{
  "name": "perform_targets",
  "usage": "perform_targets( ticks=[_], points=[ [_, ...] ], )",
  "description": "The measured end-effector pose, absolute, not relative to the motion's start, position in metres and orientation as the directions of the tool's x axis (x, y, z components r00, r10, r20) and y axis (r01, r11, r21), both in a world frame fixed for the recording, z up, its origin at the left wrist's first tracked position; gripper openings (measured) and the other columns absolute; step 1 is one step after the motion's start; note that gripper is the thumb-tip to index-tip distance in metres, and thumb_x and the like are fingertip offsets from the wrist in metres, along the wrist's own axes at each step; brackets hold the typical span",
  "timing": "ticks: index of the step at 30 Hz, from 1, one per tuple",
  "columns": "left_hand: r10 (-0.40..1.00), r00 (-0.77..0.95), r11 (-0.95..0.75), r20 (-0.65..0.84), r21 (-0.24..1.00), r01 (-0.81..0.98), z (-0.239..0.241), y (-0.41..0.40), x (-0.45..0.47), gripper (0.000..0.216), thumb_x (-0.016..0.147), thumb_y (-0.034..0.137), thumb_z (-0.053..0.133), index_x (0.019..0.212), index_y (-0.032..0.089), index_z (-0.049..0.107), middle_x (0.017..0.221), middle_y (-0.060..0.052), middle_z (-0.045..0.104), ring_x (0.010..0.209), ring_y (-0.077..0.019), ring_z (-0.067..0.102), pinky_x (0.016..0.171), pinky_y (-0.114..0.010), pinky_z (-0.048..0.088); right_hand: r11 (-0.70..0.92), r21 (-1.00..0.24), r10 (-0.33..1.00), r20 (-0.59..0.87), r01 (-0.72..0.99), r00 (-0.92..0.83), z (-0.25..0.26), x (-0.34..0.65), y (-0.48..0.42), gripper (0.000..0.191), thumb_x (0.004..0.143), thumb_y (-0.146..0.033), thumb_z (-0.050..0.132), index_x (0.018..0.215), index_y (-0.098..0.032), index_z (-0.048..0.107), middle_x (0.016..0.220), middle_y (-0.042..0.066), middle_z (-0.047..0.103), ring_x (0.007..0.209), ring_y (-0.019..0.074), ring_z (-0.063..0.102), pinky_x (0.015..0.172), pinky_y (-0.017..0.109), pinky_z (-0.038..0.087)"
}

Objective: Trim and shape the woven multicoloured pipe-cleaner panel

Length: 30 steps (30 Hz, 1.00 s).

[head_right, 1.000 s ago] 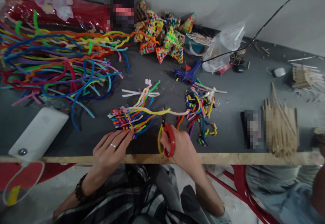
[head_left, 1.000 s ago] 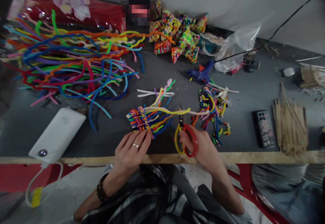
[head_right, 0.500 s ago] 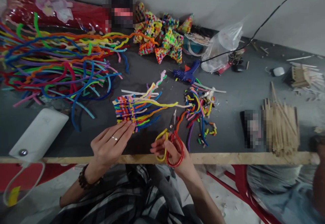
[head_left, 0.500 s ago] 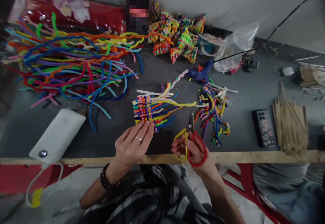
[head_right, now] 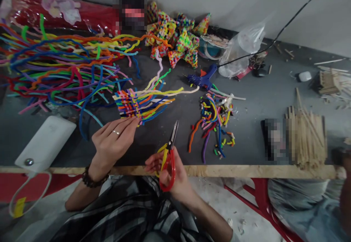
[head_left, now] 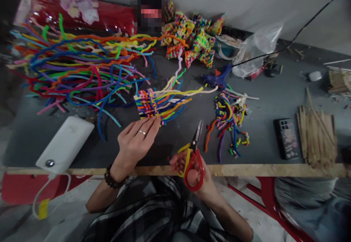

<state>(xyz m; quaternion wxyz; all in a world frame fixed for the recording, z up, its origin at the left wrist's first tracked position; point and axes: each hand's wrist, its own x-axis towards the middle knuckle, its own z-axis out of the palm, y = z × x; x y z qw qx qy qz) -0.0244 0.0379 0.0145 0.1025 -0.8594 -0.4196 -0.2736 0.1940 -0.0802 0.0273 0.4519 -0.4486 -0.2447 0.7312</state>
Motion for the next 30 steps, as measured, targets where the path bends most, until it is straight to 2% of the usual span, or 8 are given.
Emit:
perform_targets(
  ticks=[4, 11, 15, 17, 19, 21, 25, 30],
  points=[
    [0.688, 0.481, -0.617, 0.543, 0.089, 0.782, 0.007, 0.039, -0.029, 0.037, 0.095, 0.009, 0.075, 0.131, 0.017, 0.072, 0.115, -0.006, 0.084, 0.101, -0.0218, 0.08, 0.09, -0.035, 0.06, -0.469, -0.785, 0.882, -0.443, -0.405, -0.161, 0.029, 0.152, -0.082, 0.04, 0.101, -0.064, 0.066, 0.105, -0.025, 0.058, 0.093, 0.005, 0.075, 0.08, 0.02, 0.073, 0.076, 0.034, 0.059],
    [0.685, 0.502, -0.629, 0.528, 0.081, 0.773, 0.009, 0.038, -0.031, 0.03, 0.096, 0.008, 0.074, 0.125, 0.015, 0.074, 0.115, -0.006, 0.084, 0.102, -0.0226, 0.08, 0.088, -0.036, 0.059, -0.574, -0.819, 0.807, -0.563, 0.011, 0.178, 0.011, 0.175, -0.083, 0.033, 0.095, -0.051, 0.078, 0.103, -0.022, 0.063, 0.091, 0.007, 0.079, 0.08, 0.0219, 0.076, 0.072, 0.032, 0.059],
    [0.675, 0.492, -0.633, 0.549, 0.089, 0.769, 0.011, 0.038, -0.029, 0.032, 0.095, 0.009, 0.076, 0.127, 0.015, 0.073, 0.119, -0.007, 0.084, 0.103, -0.0238, 0.08, 0.088, -0.037, 0.06, -0.512, -0.778, 0.699, -0.131, 0.364, 0.704, 0.014, 0.241, -0.07, 0.035, 0.093, -0.05, 0.077, 0.107, -0.023, 0.059, 0.101, 0.013, 0.077, 0.087, 0.0267, 0.075, 0.074, 0.037, 0.058],
    [0.663, 0.51, -0.65, 0.548, 0.084, 0.755, 0.013, 0.037, -0.027, 0.035, 0.096, 0.009, 0.076, 0.129, 0.016, 0.073, 0.122, -0.007, 0.083, 0.105, -0.0244, 0.08, 0.091, -0.038, 0.061, -0.498, -0.727, 0.614, 0.09, 0.473, 0.784, 0.022, 0.261, -0.063, 0.037, 0.091, -0.049, 0.08, 0.106, -0.023, 0.056, 0.101, 0.013, 0.075, 0.091, 0.0281, 0.075, 0.078, 0.039, 0.058],
    [0.636, 0.543, -0.683, 0.549, 0.072, 0.727, 0.016, 0.036, -0.025, 0.034, 0.095, 0.01, 0.076, 0.128, 0.017, 0.073, 0.122, -0.008, 0.083, 0.106, -0.0249, 0.08, 0.093, -0.039, 0.062, -0.378, -0.848, 0.677, 0.02, 0.371, 0.736, 0.029, 0.264, -0.061, 0.029, 0.097, -0.046, 0.074, 0.104, -0.024, 0.057, 0.095, 0.009, 0.074, 0.085, 0.0251, 0.075, 0.079, 0.04, 0.06],
    [0.617, 0.556, -0.703, 0.557, 0.073, 0.708, 0.02, 0.035, -0.023, 0.032, 0.095, 0.009, 0.077, 0.125, 0.018, 0.074, 0.119, -0.007, 0.084, 0.108, -0.025, 0.08, 0.094, -0.04, 0.063, -0.333, -0.934, 0.793, -0.202, 0.13, 0.575, 0.033, 0.254, -0.063, 0.025, 0.099, -0.046, 0.072, 0.102, -0.023, 0.061, 0.09, 0.005, 0.074, 0.077, 0.021, 0.074, 0.073, 0.035, 0.06],
    [0.577, 0.57, -0.729, 0.585, 0.053, 0.683, 0.025, 0.032, -0.021, 0.031, 0.094, 0.008, 0.076, 0.123, 0.02, 0.076, 0.115, -0.007, 0.084, 0.105, -0.0235, 0.081, 0.092, -0.039, 0.065, -0.516, -0.822, 0.84, -0.54, -0.24, 0.044, 0.033, 0.219, -0.068, 0.035, 0.09, -0.048, 0.083, 0.104, -0.02, 0.068, 0.075, -0.001, 0.069, 0.054, 0.0113, 0.06, 0.05, 0.022, 0.046],
    [0.531, 0.612, -0.746, 0.587, -0.018, 0.665, 0.028, 0.028, -0.024, 0.029, 0.091, 0.007, 0.081, 0.119, 0.015, 0.078, 0.118, -0.01, 0.084, 0.104, -0.0235, 0.081, 0.094, -0.037, 0.064, -0.602, -0.7, 0.796, -0.561, -0.384, -0.227, 0.032, 0.198, -0.067, 0.046, 0.094, -0.062, 0.075, 0.102, -0.017, 0.07, 0.063, -0.004, 0.059, 0.045, 0.0071, 0.044, 0.043, 0.02, 0.033]
  ],
)
